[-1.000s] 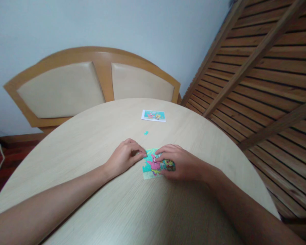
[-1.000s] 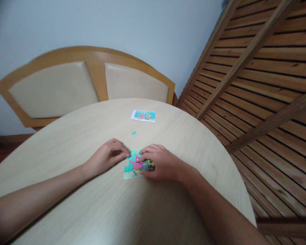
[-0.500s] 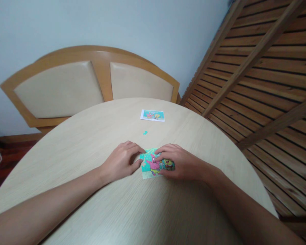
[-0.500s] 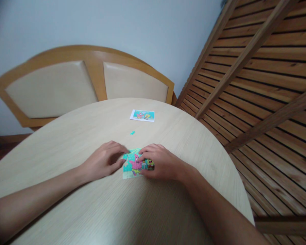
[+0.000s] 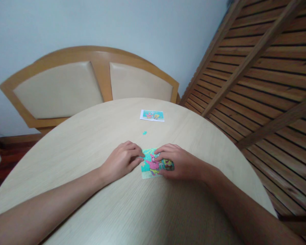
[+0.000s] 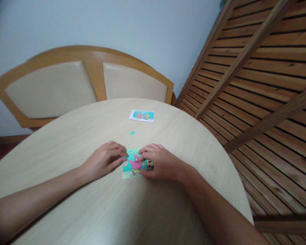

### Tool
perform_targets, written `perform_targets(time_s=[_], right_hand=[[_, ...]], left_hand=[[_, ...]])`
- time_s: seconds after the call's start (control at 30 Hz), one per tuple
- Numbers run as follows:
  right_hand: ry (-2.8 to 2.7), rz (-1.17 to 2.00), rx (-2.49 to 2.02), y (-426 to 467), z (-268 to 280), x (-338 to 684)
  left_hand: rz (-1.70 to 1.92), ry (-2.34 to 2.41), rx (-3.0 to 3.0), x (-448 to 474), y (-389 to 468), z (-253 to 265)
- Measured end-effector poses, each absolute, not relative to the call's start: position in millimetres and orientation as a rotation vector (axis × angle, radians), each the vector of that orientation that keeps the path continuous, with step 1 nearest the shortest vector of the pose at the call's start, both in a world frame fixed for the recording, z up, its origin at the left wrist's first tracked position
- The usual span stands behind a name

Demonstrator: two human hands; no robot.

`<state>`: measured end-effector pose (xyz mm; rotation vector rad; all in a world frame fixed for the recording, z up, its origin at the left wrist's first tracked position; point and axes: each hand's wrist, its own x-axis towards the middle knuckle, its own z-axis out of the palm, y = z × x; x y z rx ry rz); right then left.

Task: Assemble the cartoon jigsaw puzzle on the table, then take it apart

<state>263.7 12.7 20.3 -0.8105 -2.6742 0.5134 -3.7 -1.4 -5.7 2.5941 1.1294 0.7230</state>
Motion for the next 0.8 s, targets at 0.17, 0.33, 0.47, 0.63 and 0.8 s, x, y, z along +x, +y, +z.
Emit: perform_targets(time_s=[0.17,0.33,0.47,0.63,0.8], right_hand=[[-2.671,0.513,-0.809,12.6,19.4,264.7],[-2.686,0.508,-0.819,12.5,21.0,264.3],[-2.697,0.502,-0.825,12.3,21.6,263.9],[-2.69,0.5,-0.812,11.9,19.7,264.2],[-2.683,0.49,-0.825,12.4,18.3,264.7]], left_hand=[[0.716,1.08,2.637,-5.8,-0.5,-5.0],[0.607,1.087,2.749,-7.0,-1.3,0.3],[0.506,1.098,2.849,-6.3,-3.5,5.7],[0.531,1.019,2.844,-5.4,-2.3,6.4],[0.683,1.06,2.762,-7.4,8.3,1.2]])
